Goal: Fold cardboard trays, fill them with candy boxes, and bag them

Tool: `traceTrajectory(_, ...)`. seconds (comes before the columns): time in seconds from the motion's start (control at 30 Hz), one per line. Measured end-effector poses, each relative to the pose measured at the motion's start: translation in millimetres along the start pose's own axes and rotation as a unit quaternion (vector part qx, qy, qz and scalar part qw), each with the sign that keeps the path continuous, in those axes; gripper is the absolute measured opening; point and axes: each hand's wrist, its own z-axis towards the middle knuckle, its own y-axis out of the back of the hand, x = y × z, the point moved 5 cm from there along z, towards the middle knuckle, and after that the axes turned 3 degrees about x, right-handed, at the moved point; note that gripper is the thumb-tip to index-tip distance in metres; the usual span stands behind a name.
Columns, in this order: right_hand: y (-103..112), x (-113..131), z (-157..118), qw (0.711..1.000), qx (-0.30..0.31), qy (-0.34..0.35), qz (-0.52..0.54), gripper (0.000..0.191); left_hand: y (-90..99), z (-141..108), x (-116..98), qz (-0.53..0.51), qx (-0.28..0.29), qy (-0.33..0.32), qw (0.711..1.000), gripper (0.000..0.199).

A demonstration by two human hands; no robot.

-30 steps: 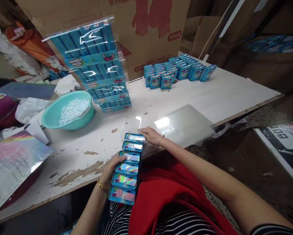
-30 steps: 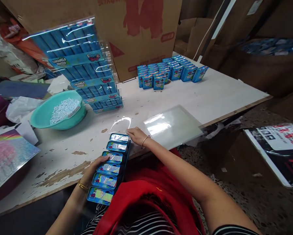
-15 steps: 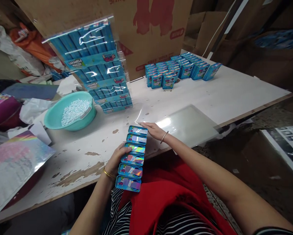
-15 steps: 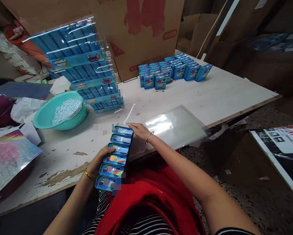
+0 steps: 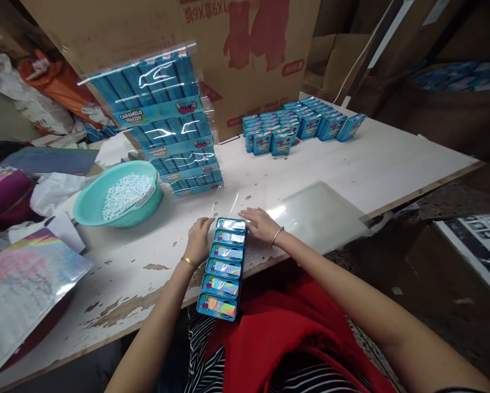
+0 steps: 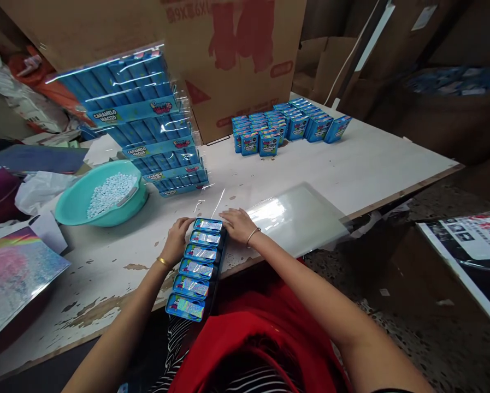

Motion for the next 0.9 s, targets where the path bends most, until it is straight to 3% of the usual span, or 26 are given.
traceTrajectory(0.1,8.6,8.7,-10.4,0.991,-0.032,-0.014,-0.126,0.03,-7.3,18.9,-3.5,0.106,-0.008,-0.028,0.994,0.037)
traceTrajectory(0.23,16.4,24.5,-13.7,0.975,-0.088,-0.047,-0.198,0.027,-3.0,26.7,-5.8,0.159,-0.075,-0.024,0.984,0.013)
traceTrajectory(0.43,17.9,37.0,-20.2,0.963,-0.199,-0.015,-0.181,0.027,10.9,22.6,-12.1,0.153,-0.108,-0.035,0.982,0.026)
traceTrajectory(0.57,21.8,40.2,-30.8,0.957,-0.258,0.013,-0.13,0.027,12.9,25.3,-13.2,0.066,-0.081,-0.036,0.994,0.028)
traceTrajectory(0.7,25.4,47.8,-39.3,0.952,-0.282,0.036,-0.116,0.026,15.2,26.7,-14.5,0.003,-0.038,-0.031,0.999,0.026)
traceTrajectory(0.83,26.4,58.4,-48.8,0.937,-0.297,0.066,-0.174,0.025,23.5,19.0,-26.5,0.081,-0.071,-0.094,0.99,0.026)
traceTrajectory(0.9,25.7,63.2,-50.4,0.93,-0.296,0.084,-0.204,0.025,23.9,16.2,-25.3,0.036,-0.085,-0.083,0.992,0.025)
